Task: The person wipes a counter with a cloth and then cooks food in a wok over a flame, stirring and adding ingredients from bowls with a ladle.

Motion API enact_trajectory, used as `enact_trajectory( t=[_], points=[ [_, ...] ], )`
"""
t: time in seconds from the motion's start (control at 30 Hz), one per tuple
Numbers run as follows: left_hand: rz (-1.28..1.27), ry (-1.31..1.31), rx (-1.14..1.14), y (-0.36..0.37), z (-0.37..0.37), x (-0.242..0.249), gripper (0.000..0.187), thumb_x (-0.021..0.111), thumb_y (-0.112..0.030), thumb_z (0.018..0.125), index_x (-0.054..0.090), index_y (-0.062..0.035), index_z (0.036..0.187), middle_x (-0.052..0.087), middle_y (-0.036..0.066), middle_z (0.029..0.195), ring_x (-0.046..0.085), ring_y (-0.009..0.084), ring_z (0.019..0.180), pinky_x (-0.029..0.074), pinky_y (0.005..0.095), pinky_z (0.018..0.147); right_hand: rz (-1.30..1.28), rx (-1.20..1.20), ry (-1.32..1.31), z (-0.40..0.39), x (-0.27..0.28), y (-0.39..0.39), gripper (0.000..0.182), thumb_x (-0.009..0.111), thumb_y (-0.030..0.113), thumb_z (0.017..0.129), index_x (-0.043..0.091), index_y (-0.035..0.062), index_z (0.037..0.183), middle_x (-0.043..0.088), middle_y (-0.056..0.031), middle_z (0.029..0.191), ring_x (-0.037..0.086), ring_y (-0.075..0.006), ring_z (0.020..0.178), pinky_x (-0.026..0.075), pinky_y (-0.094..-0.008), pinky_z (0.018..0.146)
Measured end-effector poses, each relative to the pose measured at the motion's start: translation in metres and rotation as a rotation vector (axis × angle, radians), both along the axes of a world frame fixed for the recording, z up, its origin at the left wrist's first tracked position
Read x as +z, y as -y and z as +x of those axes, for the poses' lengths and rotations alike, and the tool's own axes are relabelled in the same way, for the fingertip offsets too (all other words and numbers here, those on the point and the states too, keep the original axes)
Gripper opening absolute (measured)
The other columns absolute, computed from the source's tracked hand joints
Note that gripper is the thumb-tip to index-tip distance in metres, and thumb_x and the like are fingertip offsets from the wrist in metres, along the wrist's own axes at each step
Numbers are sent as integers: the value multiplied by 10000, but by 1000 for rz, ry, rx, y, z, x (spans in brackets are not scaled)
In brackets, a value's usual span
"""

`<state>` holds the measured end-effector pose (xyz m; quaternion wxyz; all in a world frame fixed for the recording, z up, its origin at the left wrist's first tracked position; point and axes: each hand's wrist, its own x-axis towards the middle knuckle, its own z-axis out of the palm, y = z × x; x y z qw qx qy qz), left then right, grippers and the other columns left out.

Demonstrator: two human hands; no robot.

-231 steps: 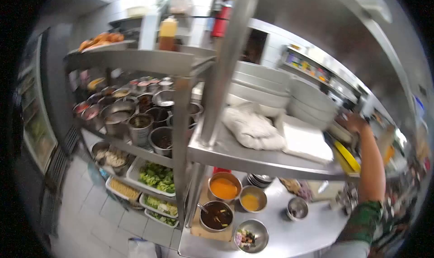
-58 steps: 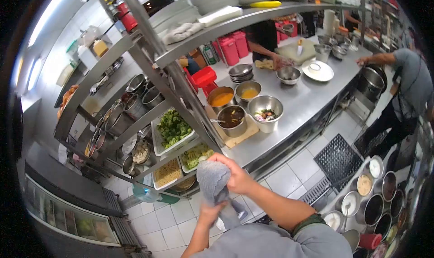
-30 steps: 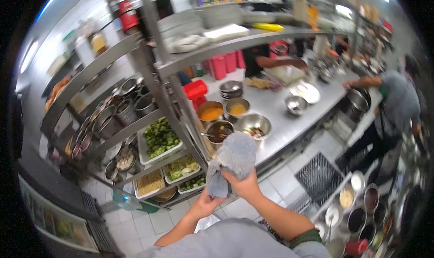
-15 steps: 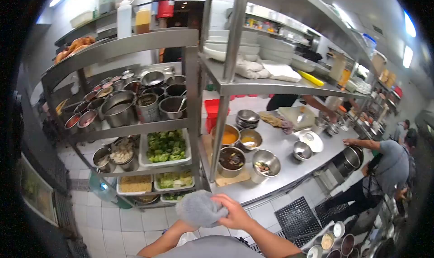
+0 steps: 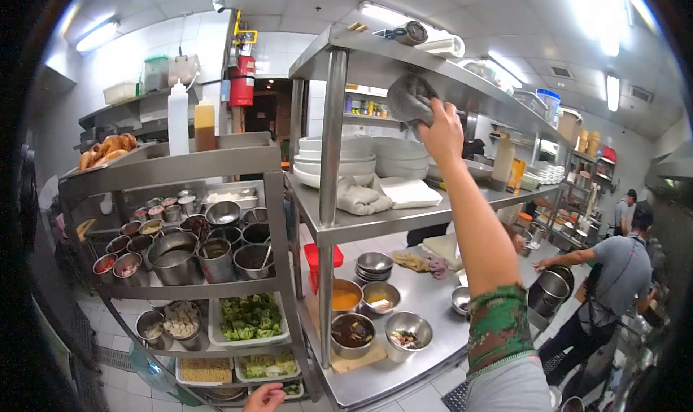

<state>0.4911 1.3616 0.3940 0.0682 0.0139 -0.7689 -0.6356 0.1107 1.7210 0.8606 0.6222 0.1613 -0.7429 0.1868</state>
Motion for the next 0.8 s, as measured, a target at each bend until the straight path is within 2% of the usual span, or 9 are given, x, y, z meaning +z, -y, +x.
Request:
enact_trajectory(
  t=[0.13, 0.2, 0.3, 0.43, 0.5, 0.57, 0.63, 0.7, 0.8],
  points=[
    [-80, -34, 122, 1, 16, -6, 393, 648, -314, 998, 616, -63, 1298, 705, 92, 1053, 667, 190, 939, 525, 337, 826, 53, -74, 180, -85, 9, 2, 679, 748, 418, 846, 519, 264, 1466, 359, -227, 1576, 522, -435, 1306, 481, -456, 1048],
    [-149, 0, 248, -5, 28, -1, 333, 652, -251, 990, 636, -49, 1254, 705, 133, 1019, 671, 252, 929, 531, 392, 827, -27, 98, 187, -44, -5, 16, 577, 699, 421, 899, 587, 167, 1405, 433, -254, 1519, 531, -436, 1302, 480, -459, 1042],
    [-175, 157, 315, 18, 43, -31, 379, 663, -154, 967, 593, 7, 1302, 696, 77, 1082, 640, 135, 956, 505, 274, 870, -51, 718, 203, 45, -68, 4, 394, 686, 237, 949, 641, 51, 1293, 700, -139, 1182, 676, -215, 1033, 529, -334, 910],
    [-134, 102, 456, 28, 47, -21, 337, 638, -135, 977, 603, 10, 1280, 679, 91, 1071, 636, 150, 968, 505, 283, 875, 107, 568, 496, 169, -196, -54, 218, 668, 70, 918, 707, -16, 1115, 733, -97, 1100, 678, -134, 894, 544, -293, 823],
    [-109, 45, 500, 30, 35, -10, 315, 617, -117, 987, 603, 21, 1270, 671, 98, 1076, 627, 152, 982, 496, 279, 890, -305, 815, 876, 178, -271, -91, 225, 645, 99, 956, 686, -4, 1152, 711, -67, 1009, 674, -137, 869, 547, -270, 782],
    [-92, -16, 512, 28, 22, 12, 298, 599, -101, 994, 604, 29, 1262, 666, 104, 1087, 618, 153, 996, 490, 276, 906, -614, 673, 1056, 172, -356, -126, 275, 653, 167, 972, 663, 12, 1200, 703, -54, 962, 658, -129, 803, 539, -277, 732],
    [-76, -104, 398, 8, -2, 54, 296, 593, -91, 992, 600, 35, 1259, 657, 108, 1096, 608, 160, 1010, 488, 288, 913, -447, 314, 1021, 186, -438, -152, 247, 674, 169, 950, 679, 0, 1130, 702, -62, 851, 644, -104, 767, 520, -276, 667],
    [-59, -228, 199, -11, -16, 95, 317, 575, -55, 971, 577, 34, 1275, 630, 120, 1152, 612, 198, 1025, 499, 341, 946, -606, 366, 1262, 226, -437, -148, 240, 643, 115, 941, 672, -23, 1135, 707, -82, 888, 672, -147, 776, 552, -294, 731],
    [157, -467, -533, -43, -23, 158, 349, 707, -131, 890, 643, -29, 1218, 670, 172, 1056, 649, 322, 981, 521, 428, 868, -519, 373, 1237, 252, -474, -146, 290, 663, 203, 900, 669, 11, 1117, 728, -151, 881, 700, -245, 772, 555, -360, 727]
  ],
)
